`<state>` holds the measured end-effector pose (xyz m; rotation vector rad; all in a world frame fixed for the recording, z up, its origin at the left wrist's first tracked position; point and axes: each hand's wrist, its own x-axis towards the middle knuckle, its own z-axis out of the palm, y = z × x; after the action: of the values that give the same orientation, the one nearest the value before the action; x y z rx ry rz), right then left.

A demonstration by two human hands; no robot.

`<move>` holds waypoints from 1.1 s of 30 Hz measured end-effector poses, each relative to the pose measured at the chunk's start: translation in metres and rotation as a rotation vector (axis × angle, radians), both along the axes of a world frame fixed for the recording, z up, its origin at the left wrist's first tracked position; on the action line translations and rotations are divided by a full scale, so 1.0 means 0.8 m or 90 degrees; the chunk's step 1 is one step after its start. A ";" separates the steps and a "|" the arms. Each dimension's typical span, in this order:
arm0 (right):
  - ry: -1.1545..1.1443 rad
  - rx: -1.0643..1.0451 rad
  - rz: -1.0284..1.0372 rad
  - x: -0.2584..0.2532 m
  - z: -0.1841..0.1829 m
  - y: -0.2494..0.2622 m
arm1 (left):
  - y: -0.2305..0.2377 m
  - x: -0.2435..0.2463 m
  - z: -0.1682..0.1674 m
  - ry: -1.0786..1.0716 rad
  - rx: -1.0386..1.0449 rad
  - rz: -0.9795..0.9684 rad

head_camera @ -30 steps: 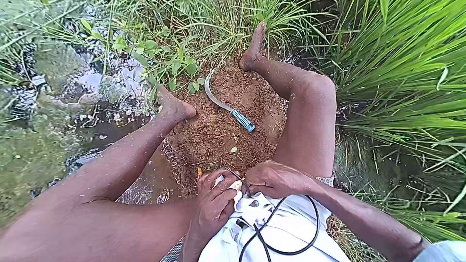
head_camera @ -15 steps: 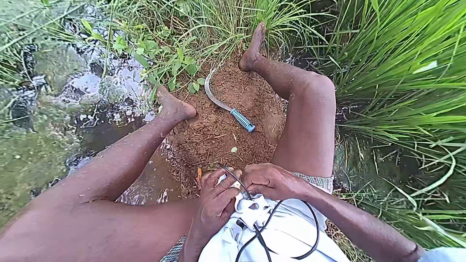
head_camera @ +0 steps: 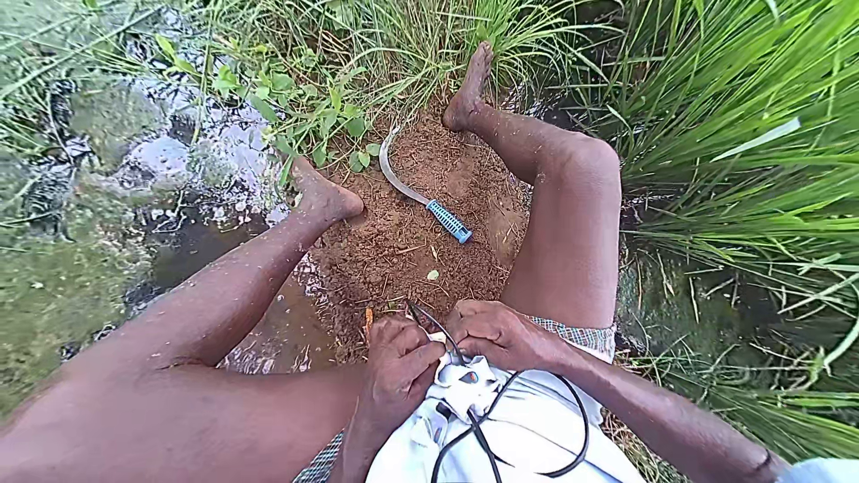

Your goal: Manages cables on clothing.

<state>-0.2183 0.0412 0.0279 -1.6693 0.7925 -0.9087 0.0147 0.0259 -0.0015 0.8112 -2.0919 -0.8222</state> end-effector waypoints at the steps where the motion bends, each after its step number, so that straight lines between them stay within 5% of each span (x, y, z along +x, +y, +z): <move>1: -0.003 0.000 -0.004 0.000 -0.001 0.001 | 0.000 0.000 -0.001 0.002 -0.003 -0.006; 33: -0.030 0.007 -0.060 0.008 -0.012 0.012 | 0.004 -0.005 -0.005 0.051 0.065 -0.049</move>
<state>-0.2119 0.0508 0.0186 -1.6070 0.8481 -1.0034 0.0110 0.0290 -0.0056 0.7426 -2.0343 -0.9944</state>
